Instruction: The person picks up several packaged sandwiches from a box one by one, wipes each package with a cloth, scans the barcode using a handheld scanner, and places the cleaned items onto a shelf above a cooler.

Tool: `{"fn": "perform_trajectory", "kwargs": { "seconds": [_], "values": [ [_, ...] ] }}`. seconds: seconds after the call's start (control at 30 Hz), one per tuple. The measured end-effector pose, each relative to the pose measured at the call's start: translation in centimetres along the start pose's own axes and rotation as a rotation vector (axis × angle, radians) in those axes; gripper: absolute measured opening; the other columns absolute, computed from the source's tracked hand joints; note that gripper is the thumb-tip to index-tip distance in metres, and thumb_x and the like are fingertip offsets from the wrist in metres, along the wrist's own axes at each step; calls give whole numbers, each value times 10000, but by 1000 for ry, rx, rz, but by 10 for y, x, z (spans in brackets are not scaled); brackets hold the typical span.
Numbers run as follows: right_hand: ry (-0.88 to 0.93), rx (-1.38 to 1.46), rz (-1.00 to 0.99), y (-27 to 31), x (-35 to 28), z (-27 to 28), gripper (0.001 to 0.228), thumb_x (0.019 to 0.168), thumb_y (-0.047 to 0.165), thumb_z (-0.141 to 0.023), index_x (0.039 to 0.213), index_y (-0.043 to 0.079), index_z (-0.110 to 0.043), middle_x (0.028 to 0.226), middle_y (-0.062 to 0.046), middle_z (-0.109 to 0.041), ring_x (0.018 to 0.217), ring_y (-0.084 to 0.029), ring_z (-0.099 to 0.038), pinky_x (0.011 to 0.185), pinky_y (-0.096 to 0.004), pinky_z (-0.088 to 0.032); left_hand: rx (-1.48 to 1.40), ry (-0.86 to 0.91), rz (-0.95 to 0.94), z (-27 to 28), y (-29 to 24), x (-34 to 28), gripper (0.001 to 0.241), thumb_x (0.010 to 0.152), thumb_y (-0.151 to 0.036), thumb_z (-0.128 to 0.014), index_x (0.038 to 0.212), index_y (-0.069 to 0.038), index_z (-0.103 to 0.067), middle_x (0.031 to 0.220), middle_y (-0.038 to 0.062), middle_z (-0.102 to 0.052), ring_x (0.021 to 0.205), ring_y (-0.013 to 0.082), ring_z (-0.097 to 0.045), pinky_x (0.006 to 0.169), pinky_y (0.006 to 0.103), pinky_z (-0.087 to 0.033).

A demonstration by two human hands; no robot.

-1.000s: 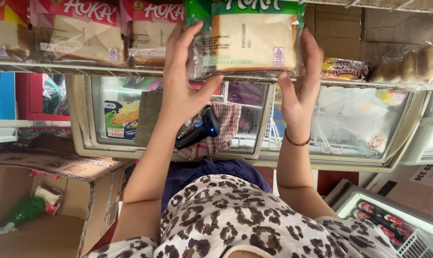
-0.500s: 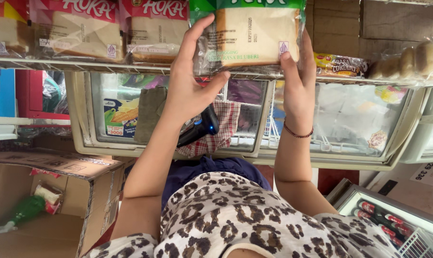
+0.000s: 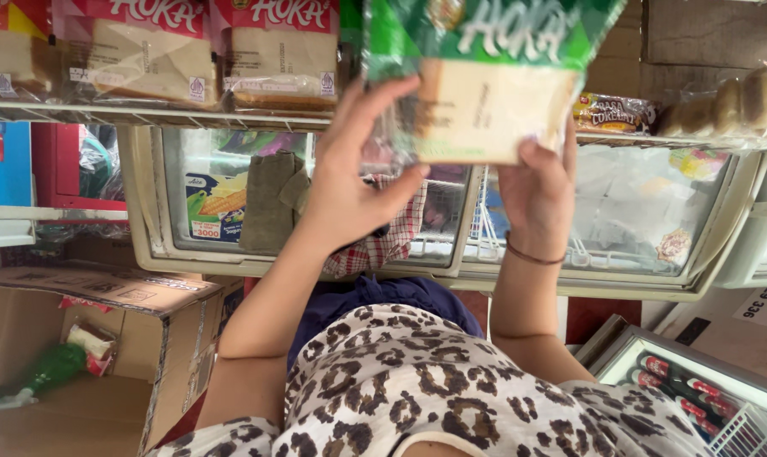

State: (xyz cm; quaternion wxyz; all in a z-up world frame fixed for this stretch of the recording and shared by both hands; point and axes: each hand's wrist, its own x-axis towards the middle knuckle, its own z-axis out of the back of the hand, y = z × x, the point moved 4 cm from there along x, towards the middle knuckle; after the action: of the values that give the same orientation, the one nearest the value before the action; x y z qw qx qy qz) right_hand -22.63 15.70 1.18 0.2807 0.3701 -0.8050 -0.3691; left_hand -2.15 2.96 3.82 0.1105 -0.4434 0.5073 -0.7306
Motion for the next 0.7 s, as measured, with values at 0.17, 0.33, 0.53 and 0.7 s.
{"fn": "perform_trajectory", "kwargs": {
  "seconds": [0.17,0.33,0.53,0.7],
  "values": [
    [6,41,-35,20,-32,20,836,890,64,-683,1626,-24,-297,1524,-203,-521,1429,-343,-537,1237,-491,-457,57,99,-67,-26,-16,-15,748,875,-115,-851,1527,-199,-495,1539,196,-435,1410,367,-536,1146,460,-535],
    [-34,97,-25,36,-66,68,834,866,93,-694,1611,-32,-342,1501,-207,-528,1401,-345,-553,1225,-488,-449,37,188,-145,-67,-19,-26,776,823,-146,-877,1498,-222,-504,1614,234,-356,1522,447,-424,1194,521,-476],
    [-82,296,37,37,-84,130,672,957,237,-726,1512,-43,-469,1410,-206,-638,1260,-345,-660,1124,-474,-527,35,277,-226,-115,-7,-26,790,837,-201,-904,1507,-324,-505,1665,159,-200,1540,406,-276,1280,534,-397],
    [-193,224,24,46,-74,150,608,1042,279,-662,1543,-12,-478,1426,-168,-635,1275,-285,-653,1120,-422,-530,-31,364,-157,-142,14,-15,757,876,-229,-860,1530,-309,-487,1672,161,-197,1551,434,-256,1266,545,-397]
  ]
}}
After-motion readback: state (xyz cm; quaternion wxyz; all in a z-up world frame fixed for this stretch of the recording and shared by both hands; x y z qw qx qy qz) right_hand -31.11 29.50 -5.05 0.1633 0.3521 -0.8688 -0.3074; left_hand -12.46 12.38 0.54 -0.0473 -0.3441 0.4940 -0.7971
